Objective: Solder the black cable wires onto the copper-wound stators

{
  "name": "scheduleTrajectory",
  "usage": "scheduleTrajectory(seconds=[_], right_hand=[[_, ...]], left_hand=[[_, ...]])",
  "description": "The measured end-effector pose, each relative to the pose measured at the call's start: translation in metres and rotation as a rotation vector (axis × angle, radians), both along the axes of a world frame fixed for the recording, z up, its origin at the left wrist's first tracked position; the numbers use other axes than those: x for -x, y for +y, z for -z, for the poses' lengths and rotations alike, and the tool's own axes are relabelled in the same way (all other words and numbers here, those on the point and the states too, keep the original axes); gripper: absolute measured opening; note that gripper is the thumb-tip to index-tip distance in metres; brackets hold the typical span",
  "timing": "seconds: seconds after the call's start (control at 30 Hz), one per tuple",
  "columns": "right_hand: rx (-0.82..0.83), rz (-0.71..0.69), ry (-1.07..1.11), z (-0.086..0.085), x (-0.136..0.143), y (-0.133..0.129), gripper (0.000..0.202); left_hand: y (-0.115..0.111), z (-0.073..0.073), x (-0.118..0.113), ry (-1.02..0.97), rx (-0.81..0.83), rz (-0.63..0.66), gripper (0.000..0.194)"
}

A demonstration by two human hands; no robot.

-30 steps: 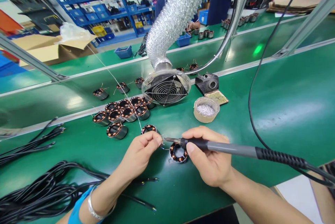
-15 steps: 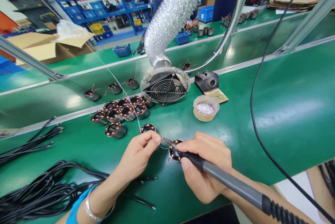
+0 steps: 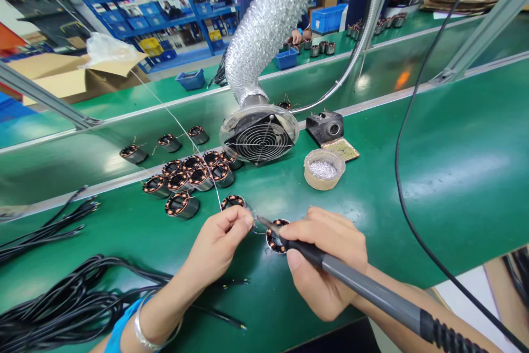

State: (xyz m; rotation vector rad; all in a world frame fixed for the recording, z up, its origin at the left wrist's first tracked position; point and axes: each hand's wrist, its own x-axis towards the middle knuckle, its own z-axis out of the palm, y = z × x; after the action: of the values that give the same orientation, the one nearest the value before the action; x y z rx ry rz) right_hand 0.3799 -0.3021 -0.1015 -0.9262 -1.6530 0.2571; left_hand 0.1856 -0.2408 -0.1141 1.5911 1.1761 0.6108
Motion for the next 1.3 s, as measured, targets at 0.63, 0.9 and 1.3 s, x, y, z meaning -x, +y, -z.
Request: scheduleTrajectory(seconds=[0.63, 0.9, 1.3], right_hand=[[-0.006, -0.004, 0.008, 0.0000, -0.0013, -0.0006, 0.032], [-0.011, -0.007, 0.013, -0.0013, -0.0001, 0.0015, 0.032], [-0.033, -0.006, 0.024, 0.0014, -0.0004, 0.0026, 0.029]], left_hand=[[-0.0027, -0.0029, -0.0011, 0.065, -0.017, 0.001, 0.030], [-0.0033, -0.0041, -0.0013, 0.053, -0.009, -0.003, 0.029], [-0.0024, -0.0036, -0.0015, 0.063, -0.009, 0.001, 0.030]])
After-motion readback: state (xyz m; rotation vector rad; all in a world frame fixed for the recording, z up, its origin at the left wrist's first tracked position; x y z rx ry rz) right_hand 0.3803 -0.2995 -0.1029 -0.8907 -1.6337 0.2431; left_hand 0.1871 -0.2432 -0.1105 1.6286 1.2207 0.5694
